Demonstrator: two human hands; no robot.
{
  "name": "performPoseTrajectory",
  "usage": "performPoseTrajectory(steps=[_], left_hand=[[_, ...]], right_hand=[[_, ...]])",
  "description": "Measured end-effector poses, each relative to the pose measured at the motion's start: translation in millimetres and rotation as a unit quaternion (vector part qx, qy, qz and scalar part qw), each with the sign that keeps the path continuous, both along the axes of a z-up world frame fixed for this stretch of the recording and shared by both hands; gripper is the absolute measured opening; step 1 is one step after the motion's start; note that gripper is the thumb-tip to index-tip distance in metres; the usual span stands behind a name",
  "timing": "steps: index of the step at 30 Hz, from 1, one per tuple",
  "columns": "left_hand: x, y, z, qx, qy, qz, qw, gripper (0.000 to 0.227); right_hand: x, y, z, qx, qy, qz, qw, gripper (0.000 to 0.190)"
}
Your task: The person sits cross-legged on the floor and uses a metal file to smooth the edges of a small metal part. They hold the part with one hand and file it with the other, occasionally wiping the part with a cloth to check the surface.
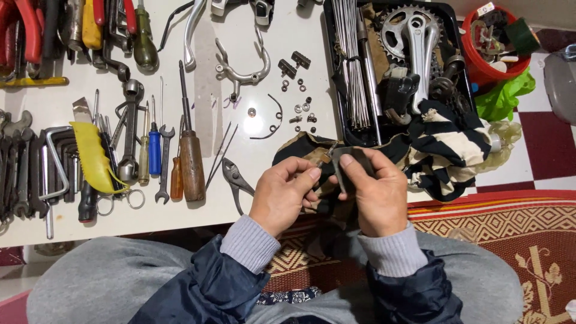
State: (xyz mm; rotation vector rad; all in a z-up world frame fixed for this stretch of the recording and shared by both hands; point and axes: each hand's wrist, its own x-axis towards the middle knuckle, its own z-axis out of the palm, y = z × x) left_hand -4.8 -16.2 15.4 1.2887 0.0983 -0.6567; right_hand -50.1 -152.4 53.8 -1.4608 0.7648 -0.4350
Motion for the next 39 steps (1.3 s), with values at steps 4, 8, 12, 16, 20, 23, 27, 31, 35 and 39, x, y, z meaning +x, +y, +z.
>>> performPoseTrajectory(steps=[4,8,12,16,20,23,27,31,35,39], left_hand=[[4,3,13,0.083,-0.062,-0.015,0.995,0.022],[0,0,9,0.041,-0.039,-0.002,0.998,0.024],[-3,-5,0,-0.031,0.005,0.023,0.999,0.028],[-4,-6,1,-0.043,0.022,0.033,0.998,0.026],[-2,-3,4,-0.049,0.045,0.041,0.997,0.029],[-1,-3,4,-0.049,0.045,0.045,0.997,0.028],[-1,-5,2,-0.055,0.045,0.056,0.996,0.026],[-4,-5,1,-0.048,0.028,0.056,0.997,0.026],[-6,-5,6,-0.008,-0.004,0.041,0.999,0.024],[-10,-6,9,0.022,-0.024,0.026,0.999,0.023]], right_hand=[[2,-14,3,0.025,-0.01,0.007,1.0,0.013],[0,-12,0,0.036,-0.003,0.024,0.999,0.014],[0,2,-11,0.074,-0.006,0.027,0.997,0.011],[-4,10,-11,0.06,-0.01,0.035,0.998,0.01],[-7,17,3,0.138,-0.069,0.078,0.985,0.025],[-9,11,3,0.201,-0.081,0.092,0.972,0.047],[-10,4,2,0.272,-0.058,0.082,0.957,0.053],[-3,19,16,0.261,-0.058,0.062,0.962,0.034],[-1,18,3,0.18,-0.058,0.06,0.98,0.026],[-2,13,-3,0.115,-0.051,0.057,0.99,0.025]])
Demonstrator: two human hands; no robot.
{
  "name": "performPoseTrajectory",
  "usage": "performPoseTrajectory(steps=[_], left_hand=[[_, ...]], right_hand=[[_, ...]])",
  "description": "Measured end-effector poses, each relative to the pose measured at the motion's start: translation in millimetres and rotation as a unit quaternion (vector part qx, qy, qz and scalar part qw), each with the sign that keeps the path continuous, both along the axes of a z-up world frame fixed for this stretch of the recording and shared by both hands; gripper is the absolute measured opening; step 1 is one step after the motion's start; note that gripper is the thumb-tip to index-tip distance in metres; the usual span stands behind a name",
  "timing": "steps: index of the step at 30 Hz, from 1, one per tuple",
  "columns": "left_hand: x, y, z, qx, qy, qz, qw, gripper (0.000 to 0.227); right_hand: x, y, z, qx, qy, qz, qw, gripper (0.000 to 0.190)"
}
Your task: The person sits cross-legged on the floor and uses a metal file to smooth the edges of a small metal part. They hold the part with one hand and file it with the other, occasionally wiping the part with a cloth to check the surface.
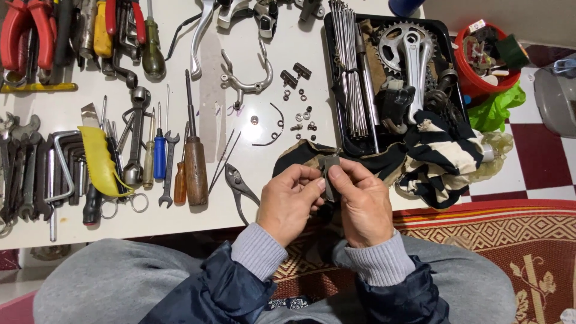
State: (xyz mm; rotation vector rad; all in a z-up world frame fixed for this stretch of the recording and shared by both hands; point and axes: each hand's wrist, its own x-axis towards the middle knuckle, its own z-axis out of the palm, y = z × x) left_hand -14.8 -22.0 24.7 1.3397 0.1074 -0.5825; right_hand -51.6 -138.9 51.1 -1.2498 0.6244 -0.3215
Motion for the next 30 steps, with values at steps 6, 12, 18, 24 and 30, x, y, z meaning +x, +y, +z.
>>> performPoseTrajectory(steps=[6,12,18,24,30], left_hand=[[1,0,4,0.002,0.0,0.001,1.0,0.025],[7,0,-7,-0.031,0.021,0.059,0.998,0.026],[7,0,-10,-0.048,0.038,0.054,0.997,0.026],[7,-1,-11,-0.053,0.034,0.059,0.996,0.029],[7,3,1,-0.049,0.049,0.032,0.997,0.029]], right_hand=[[-4,-15,-15,-0.005,0.015,-0.008,1.0,0.025],[-6,-24,-14,0.136,0.029,0.016,0.99,0.029],[-7,-22,-14,0.2,0.026,0.047,0.978,0.023],[-9,-1,-1,0.067,0.027,0.051,0.996,0.025],[-9,-14,-4,0.04,0.001,0.01,0.999,0.029]])
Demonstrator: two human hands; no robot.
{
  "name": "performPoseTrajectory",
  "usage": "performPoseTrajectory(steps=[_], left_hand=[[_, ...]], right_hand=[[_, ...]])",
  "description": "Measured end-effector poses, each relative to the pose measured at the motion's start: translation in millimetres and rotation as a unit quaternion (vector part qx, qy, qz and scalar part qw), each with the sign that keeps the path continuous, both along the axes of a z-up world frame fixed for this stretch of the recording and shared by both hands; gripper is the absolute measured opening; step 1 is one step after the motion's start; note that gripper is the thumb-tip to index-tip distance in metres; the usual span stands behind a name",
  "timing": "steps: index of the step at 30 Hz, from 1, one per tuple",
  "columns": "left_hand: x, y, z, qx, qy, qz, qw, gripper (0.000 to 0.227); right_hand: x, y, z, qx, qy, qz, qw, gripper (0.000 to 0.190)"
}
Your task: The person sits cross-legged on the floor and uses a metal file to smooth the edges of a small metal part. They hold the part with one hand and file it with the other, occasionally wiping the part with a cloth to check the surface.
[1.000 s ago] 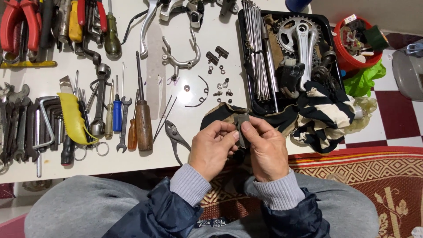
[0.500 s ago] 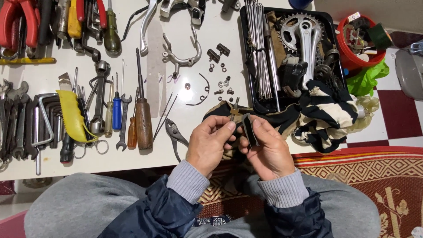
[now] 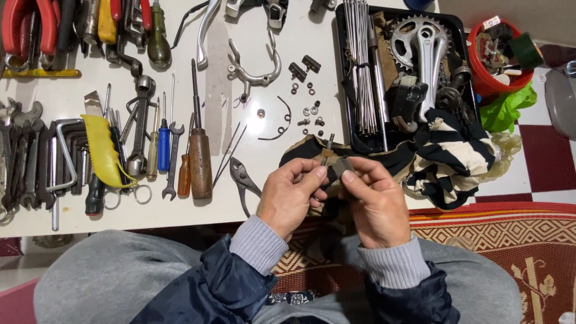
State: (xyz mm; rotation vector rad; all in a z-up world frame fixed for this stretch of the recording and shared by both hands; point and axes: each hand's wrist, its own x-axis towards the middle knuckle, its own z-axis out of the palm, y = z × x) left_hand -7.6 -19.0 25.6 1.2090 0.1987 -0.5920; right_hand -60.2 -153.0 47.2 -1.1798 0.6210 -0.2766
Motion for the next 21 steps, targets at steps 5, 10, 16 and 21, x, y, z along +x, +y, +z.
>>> performPoseTrajectory(steps=[5,10,16,21], left_hand=[[-3,4,-6,0.03,0.002,-0.026,0.999,0.027],[0,18,-3,0.196,-0.057,-0.114,0.972,0.029],[7,21,-13,0.319,-0.117,-0.165,0.926,0.028],[5,20,-16,0.332,-0.131,-0.172,0.918,0.027]], right_hand=[[-2,-12,-11,-0.051,-0.001,-0.005,0.999,0.031],[-4,-12,-17,-0.113,0.058,0.028,0.991,0.032],[-3,-13,-37,-0.129,0.088,0.054,0.986,0.028],[5,-1,-34,-0.151,0.105,0.054,0.981,0.025]])
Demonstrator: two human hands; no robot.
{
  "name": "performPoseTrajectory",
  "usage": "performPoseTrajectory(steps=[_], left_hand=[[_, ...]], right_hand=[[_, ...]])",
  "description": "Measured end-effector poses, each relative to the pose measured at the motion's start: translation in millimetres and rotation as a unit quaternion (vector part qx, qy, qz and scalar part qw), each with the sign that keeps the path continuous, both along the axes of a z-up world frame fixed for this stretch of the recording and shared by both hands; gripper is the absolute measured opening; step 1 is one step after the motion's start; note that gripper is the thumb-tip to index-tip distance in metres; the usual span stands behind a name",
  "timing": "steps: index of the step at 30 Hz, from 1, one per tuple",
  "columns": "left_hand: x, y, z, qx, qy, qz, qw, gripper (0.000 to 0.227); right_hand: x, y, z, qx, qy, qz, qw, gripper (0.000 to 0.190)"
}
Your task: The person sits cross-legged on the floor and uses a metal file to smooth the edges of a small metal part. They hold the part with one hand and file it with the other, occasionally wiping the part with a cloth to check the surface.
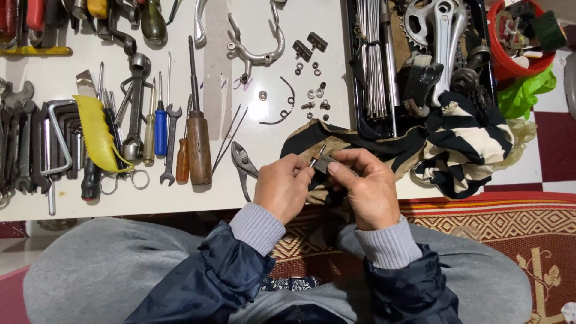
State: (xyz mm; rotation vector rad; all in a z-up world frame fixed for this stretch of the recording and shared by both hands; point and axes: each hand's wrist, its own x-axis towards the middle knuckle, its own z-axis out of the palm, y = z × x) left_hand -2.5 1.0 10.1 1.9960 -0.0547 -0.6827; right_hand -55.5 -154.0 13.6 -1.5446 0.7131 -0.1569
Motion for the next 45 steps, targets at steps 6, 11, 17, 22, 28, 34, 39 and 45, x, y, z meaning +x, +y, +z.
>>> performPoseTrajectory(steps=[6,11,17,22,28,34,39,45], left_hand=[[0,-3,7,0.037,-0.033,-0.035,0.998,0.025],[5,-3,4,0.052,-0.045,-0.064,0.996,0.023],[7,-5,1,0.058,-0.05,-0.072,0.994,0.023],[7,-5,1,0.048,-0.057,-0.069,0.995,0.023],[8,-5,-3,0.042,-0.037,-0.057,0.997,0.021],[8,-5,-3,0.046,-0.039,-0.055,0.997,0.021],[9,-4,-2,0.042,-0.039,-0.061,0.996,0.023],[10,-4,-2,0.044,-0.032,-0.063,0.997,0.024]], right_hand=[[8,6,-1,-0.113,0.033,0.031,0.993,0.018],[10,1,1,-0.166,0.064,0.045,0.983,0.017],[18,2,-8,-0.197,0.064,0.036,0.978,0.015],[21,-2,-10,-0.226,0.071,0.045,0.971,0.014],[16,-12,-12,-0.253,0.069,0.03,0.964,0.016],[19,7,-5,-0.142,0.049,0.012,0.989,0.027],[26,6,-12,-0.242,0.09,0.028,0.966,0.016],[26,-2,-17,-0.243,0.135,0.031,0.96,0.016]])
